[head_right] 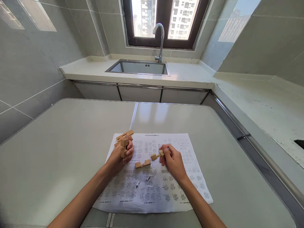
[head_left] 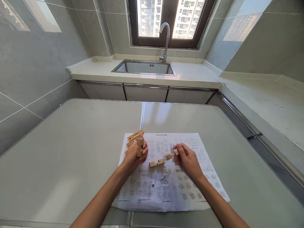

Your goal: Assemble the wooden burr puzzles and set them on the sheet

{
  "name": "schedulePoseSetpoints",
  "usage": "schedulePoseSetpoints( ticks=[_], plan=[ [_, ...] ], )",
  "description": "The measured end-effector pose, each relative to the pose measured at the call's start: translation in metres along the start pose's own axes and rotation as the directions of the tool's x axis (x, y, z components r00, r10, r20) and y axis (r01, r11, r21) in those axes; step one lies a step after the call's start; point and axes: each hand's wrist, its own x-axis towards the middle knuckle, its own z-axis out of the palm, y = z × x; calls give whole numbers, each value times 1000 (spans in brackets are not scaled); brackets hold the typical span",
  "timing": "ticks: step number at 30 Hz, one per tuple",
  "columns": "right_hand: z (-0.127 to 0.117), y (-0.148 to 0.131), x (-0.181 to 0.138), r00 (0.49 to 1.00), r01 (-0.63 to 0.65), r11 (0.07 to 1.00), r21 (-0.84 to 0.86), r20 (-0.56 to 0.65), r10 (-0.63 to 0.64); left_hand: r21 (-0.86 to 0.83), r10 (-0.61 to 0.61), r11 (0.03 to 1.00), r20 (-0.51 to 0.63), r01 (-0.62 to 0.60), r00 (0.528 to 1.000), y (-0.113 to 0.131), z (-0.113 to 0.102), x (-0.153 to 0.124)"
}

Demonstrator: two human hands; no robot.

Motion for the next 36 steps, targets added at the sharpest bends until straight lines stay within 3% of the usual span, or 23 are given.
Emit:
schedulePoseSetpoints(
  ticks=[5,12,16,19,21,24,26,28,36],
  plan=[
    [0,-1,-1,1000,3,1000,-8,-11,-3,-136,-38,990,78,48,996,-4,-4,1],
    [0,1,0,1000,1,1000,-6,-3,-1,-105,-26,994,84,34,996,-2,-3,1],
    [0,2,0,1000,1,1000,-5,4,-1,58,4,998,-7,-4,1000,-5,2,2],
    [-1,1,0,1000,-3,1000,-10,5,3,307,90,949,-47,-72,995,-10,6,2],
    [-1,0,1,1000,-5,1000,-7,4,5,534,247,826,-51,-183,968,-14,8,1],
    [-1,0,1,1000,-6,1000,-3,3,6,802,459,513,44,-305,887,-21,8,-1],
    [-1,1,1,1000,-4,1000,-6,3,4,877,481,341,146,-338,864,-25,7,-3],
    [-1,2,1,1000,-5,1000,-13,0,5,906,478,228,215,-357,851,-28,6,-4],
    [0,2,0,1000,-13,1000,-11,-10,13,945,490,-72,311,-318,814,-36,1,1]
  ],
)
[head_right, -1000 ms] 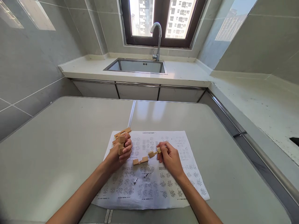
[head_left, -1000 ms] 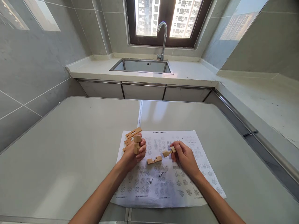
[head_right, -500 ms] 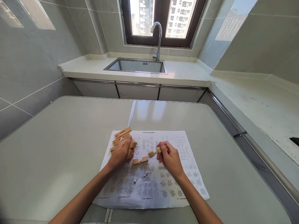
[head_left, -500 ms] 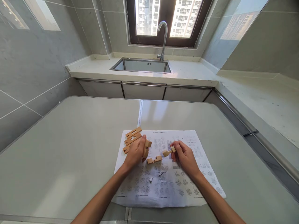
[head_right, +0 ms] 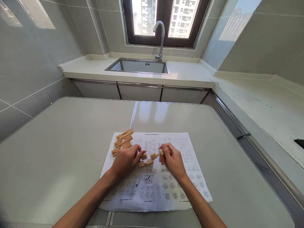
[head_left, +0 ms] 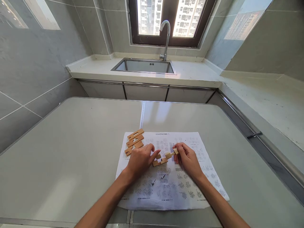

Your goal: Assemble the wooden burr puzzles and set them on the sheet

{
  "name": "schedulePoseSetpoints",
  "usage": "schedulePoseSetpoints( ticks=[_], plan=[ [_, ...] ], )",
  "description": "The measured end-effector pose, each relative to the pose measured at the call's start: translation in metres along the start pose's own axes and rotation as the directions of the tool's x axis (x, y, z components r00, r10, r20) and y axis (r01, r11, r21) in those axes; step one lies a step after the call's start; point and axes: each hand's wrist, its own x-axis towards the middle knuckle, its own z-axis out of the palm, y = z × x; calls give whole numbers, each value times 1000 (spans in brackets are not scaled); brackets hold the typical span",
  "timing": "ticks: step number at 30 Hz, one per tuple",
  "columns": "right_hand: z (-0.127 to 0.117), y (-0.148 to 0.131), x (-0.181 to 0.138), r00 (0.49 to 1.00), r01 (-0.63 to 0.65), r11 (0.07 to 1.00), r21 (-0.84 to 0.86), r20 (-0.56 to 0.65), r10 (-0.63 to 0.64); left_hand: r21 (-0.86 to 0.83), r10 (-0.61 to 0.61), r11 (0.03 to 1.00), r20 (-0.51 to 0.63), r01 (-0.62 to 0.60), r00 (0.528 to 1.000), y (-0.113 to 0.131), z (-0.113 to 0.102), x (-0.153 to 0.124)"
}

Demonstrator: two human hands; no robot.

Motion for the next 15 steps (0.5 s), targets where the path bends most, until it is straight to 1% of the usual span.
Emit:
schedulePoseSetpoints(
  ticks=[3,6,9,13,15],
  plan=[
    [0,-1,0,1000,4,1000,-5,0,-4,57,52,997,33,-54,998,0,3,-1],
    [0,-1,0,1000,12,1000,-4,5,-12,66,86,994,47,-89,995,1,6,-1],
    [0,0,0,1000,18,1000,1,6,-18,42,116,992,21,-116,993,2,5,-1],
    [-1,0,0,1000,15,1000,17,7,-15,-20,210,977,-47,-211,977,5,1,1],
    [-1,0,1,1000,3,999,43,9,-4,-52,255,965,-56,-258,965,6,-2,1]
  ],
)
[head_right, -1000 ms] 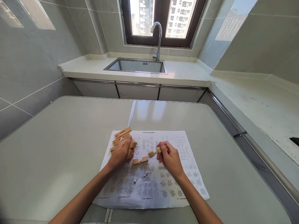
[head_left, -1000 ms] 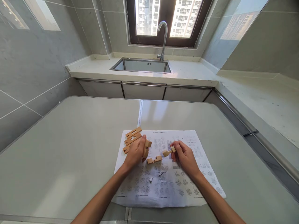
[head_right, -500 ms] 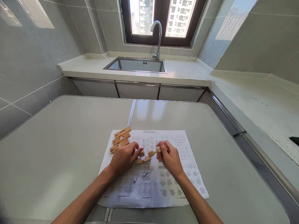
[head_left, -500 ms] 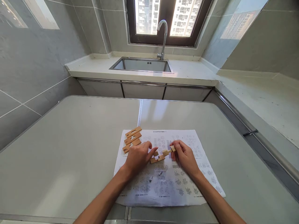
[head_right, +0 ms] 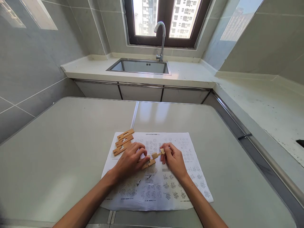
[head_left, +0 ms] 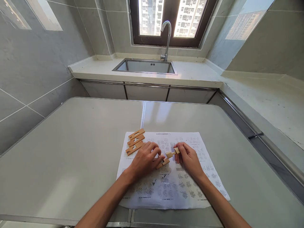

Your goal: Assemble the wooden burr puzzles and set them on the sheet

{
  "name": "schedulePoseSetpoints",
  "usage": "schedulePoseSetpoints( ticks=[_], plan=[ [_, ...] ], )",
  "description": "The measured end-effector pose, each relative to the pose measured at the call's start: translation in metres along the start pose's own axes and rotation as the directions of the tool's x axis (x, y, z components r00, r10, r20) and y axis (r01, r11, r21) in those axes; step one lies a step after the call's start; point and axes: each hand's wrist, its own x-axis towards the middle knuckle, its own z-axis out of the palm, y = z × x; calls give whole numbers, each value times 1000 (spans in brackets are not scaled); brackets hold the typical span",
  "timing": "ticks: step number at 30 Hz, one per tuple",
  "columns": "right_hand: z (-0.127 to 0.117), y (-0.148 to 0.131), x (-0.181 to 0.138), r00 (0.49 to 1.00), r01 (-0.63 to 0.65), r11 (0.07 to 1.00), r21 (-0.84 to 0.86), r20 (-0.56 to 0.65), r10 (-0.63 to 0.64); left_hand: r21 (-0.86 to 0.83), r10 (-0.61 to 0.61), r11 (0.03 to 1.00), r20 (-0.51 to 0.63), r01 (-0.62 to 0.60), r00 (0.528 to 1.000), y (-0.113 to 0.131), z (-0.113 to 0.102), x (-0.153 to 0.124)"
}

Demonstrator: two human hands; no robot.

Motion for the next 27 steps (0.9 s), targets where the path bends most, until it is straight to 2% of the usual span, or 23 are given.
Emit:
schedulePoseSetpoints(
  ticks=[6,11,15,20,22,24,25,27],
  plan=[
    [-1,-1,1,1000,-10,998,58,-9,10,-80,156,986,116,-147,981,1,-5,-2],
    [-1,1,2,1000,-23,997,68,-4,24,-87,221,973,116,-211,968,-2,-2,-1],
    [-2,3,2,1000,-27,997,70,2,27,-113,188,977,71,-179,980,0,-1,-2],
    [-1,-1,2,1000,-11,997,76,5,11,-288,25,957,37,-14,999,5,-6,-2],
    [-2,-2,3,1000,-9,994,109,-6,10,-439,-52,896,35,62,998,7,-9,0],
    [-3,-3,4,1000,-16,988,154,-18,19,-621,-174,761,83,187,981,8,-11,2],
    [-3,-3,5,999,-22,984,175,-25,27,-710,-247,653,129,264,960,8,-11,4],
    [-4,-2,6,999,-38,979,201,-29,45,-846,-385,369,238,385,892,6,-10,6]
  ],
)
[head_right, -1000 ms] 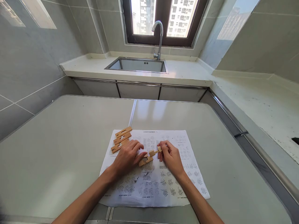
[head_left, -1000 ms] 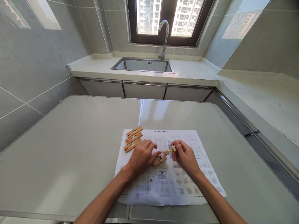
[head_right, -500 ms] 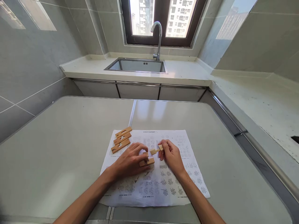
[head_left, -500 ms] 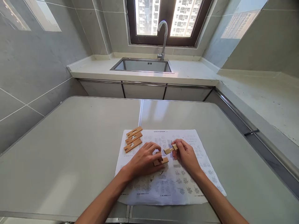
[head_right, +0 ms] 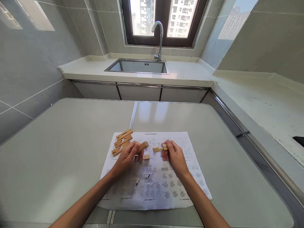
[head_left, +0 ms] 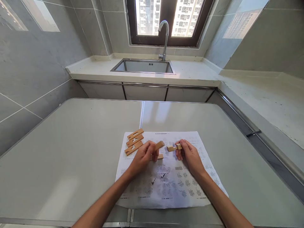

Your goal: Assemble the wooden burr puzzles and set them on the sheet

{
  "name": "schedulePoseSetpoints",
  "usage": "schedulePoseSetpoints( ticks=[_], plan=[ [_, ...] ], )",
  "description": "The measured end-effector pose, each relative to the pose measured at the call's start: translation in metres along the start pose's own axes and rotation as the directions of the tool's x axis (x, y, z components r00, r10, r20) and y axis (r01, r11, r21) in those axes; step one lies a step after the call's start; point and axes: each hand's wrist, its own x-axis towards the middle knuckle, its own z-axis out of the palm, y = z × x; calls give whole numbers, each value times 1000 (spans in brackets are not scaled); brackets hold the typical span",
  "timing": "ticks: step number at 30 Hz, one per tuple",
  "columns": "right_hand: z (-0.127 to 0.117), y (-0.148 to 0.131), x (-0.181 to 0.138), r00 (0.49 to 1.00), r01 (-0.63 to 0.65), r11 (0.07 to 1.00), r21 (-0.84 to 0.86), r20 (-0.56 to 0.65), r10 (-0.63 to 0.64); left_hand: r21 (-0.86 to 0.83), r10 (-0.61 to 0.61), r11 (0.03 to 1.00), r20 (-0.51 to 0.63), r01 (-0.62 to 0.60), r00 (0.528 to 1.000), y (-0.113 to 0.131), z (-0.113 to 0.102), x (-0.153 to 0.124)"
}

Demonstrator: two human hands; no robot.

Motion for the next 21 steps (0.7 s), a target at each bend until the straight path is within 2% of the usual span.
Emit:
schedulePoseSetpoints(
  ticks=[1,3,6,11,18,21],
  plan=[
    [0,1,0,1000,-5,1000,6,3,5,-140,-76,988,-24,72,997,-1,-1,2],
    [-1,2,1,1000,-7,1000,10,15,7,-371,-170,918,-44,142,984,-3,-3,6],
    [0,2,0,999,-8,1000,-4,31,8,-531,-211,833,-44,156,976,-4,-5,10],
    [1,-2,-2,999,-11,1000,-16,42,12,-549,-240,814,-18,191,971,0,-8,10],
    [0,-1,-3,999,-9,1000,-27,34,10,-488,-250,842,26,231,968,2,-8,8],
    [0,-1,-2,999,-6,1000,-19,36,7,-535,-231,817,37,215,972,4,-8,8]
  ],
)
